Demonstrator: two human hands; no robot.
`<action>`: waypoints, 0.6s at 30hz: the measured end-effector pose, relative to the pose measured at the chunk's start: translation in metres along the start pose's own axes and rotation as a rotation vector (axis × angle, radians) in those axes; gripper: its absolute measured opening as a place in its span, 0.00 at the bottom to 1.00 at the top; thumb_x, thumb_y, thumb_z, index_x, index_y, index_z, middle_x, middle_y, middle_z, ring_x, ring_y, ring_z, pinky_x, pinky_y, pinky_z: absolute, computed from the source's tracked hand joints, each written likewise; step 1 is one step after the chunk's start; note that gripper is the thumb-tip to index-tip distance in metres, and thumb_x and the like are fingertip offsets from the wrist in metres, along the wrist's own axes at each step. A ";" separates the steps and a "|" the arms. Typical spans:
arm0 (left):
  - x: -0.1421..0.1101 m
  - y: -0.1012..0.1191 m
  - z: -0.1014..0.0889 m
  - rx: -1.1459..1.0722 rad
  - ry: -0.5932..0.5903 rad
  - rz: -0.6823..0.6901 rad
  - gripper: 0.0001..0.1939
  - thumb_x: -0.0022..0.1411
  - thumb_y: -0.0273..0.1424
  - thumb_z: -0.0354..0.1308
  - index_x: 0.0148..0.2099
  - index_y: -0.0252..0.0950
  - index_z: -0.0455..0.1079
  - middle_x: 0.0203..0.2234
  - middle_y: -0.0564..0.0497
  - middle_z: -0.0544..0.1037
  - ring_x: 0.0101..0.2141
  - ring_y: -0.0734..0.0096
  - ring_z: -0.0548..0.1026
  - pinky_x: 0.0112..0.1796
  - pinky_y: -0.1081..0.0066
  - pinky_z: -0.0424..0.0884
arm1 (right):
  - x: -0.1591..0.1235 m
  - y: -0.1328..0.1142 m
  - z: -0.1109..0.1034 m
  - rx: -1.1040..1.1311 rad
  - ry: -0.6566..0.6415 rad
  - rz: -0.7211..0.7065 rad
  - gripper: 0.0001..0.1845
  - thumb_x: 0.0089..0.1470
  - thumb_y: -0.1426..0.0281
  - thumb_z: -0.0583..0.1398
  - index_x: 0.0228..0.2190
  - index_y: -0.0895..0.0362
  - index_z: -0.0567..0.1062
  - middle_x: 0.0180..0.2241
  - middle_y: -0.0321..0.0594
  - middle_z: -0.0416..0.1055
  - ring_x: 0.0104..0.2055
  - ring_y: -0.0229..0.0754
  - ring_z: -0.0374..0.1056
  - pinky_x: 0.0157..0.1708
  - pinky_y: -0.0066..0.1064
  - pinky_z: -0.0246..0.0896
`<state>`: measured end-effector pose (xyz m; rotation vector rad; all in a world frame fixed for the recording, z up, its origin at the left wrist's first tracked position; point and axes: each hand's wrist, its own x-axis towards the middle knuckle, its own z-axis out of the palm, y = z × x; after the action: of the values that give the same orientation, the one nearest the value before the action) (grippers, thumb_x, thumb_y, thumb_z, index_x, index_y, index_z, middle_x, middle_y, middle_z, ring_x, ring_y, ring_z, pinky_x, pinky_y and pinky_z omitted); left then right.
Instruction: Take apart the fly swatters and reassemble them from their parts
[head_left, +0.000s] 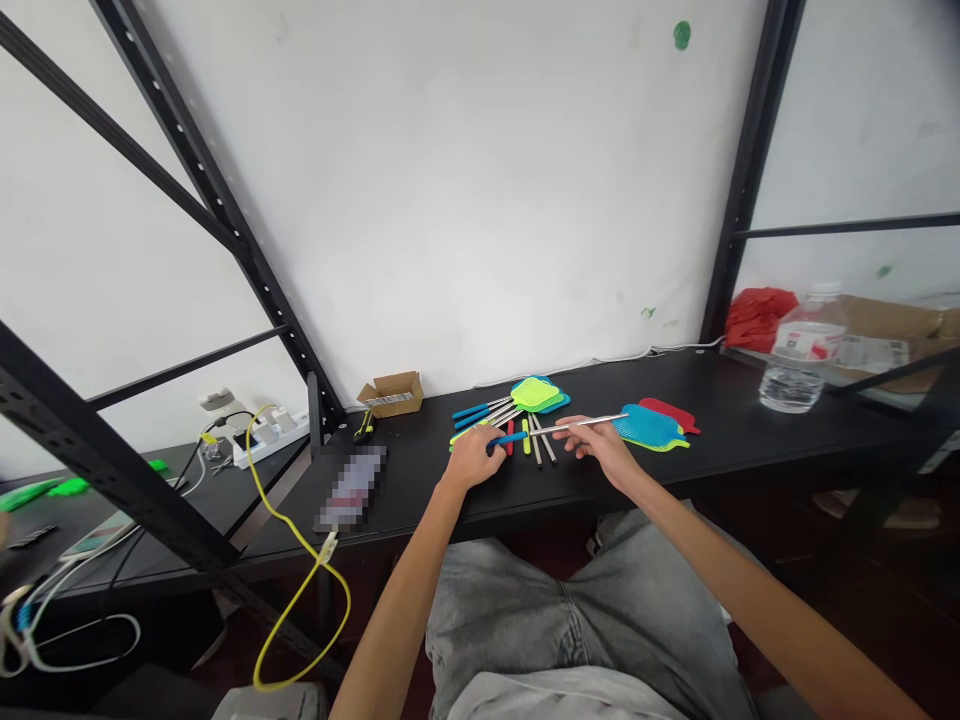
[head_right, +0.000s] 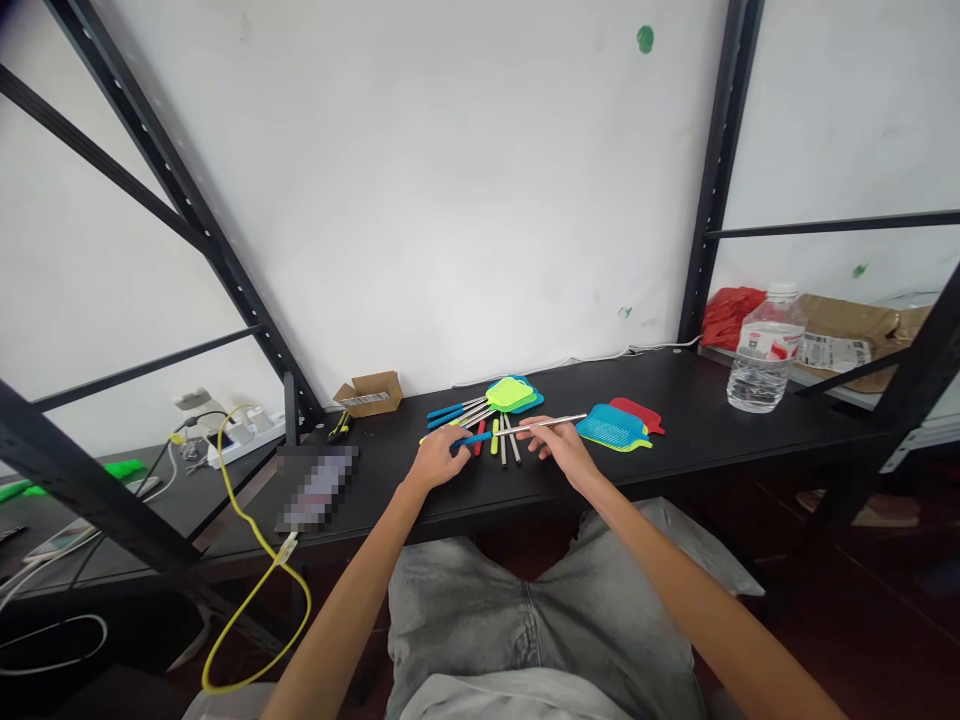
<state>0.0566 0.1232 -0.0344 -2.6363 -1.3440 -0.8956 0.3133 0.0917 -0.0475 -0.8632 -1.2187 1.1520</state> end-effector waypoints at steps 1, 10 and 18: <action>0.000 0.001 0.000 -0.002 0.001 0.001 0.12 0.58 0.27 0.53 0.42 0.39 0.75 0.39 0.50 0.79 0.42 0.63 0.75 0.44 0.67 0.69 | 0.000 0.000 0.000 -0.006 -0.007 -0.002 0.16 0.50 0.58 0.64 0.36 0.56 0.81 0.35 0.45 0.79 0.29 0.39 0.69 0.24 0.28 0.58; 0.000 0.001 -0.001 -0.019 0.003 0.017 0.13 0.58 0.27 0.53 0.42 0.39 0.76 0.40 0.49 0.79 0.43 0.62 0.74 0.46 0.66 0.69 | 0.000 0.004 -0.002 -0.027 -0.047 -0.018 0.17 0.50 0.58 0.63 0.37 0.56 0.81 0.36 0.46 0.79 0.29 0.38 0.68 0.24 0.27 0.58; 0.000 0.000 -0.001 -0.022 -0.001 0.034 0.14 0.58 0.27 0.53 0.43 0.39 0.76 0.39 0.49 0.79 0.43 0.62 0.74 0.46 0.66 0.69 | 0.000 0.003 -0.001 -0.025 -0.046 -0.021 0.16 0.51 0.59 0.63 0.37 0.56 0.81 0.36 0.46 0.79 0.29 0.39 0.68 0.24 0.28 0.58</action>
<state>0.0561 0.1225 -0.0339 -2.6679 -1.2925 -0.9096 0.3139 0.0923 -0.0504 -0.8445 -1.2796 1.1478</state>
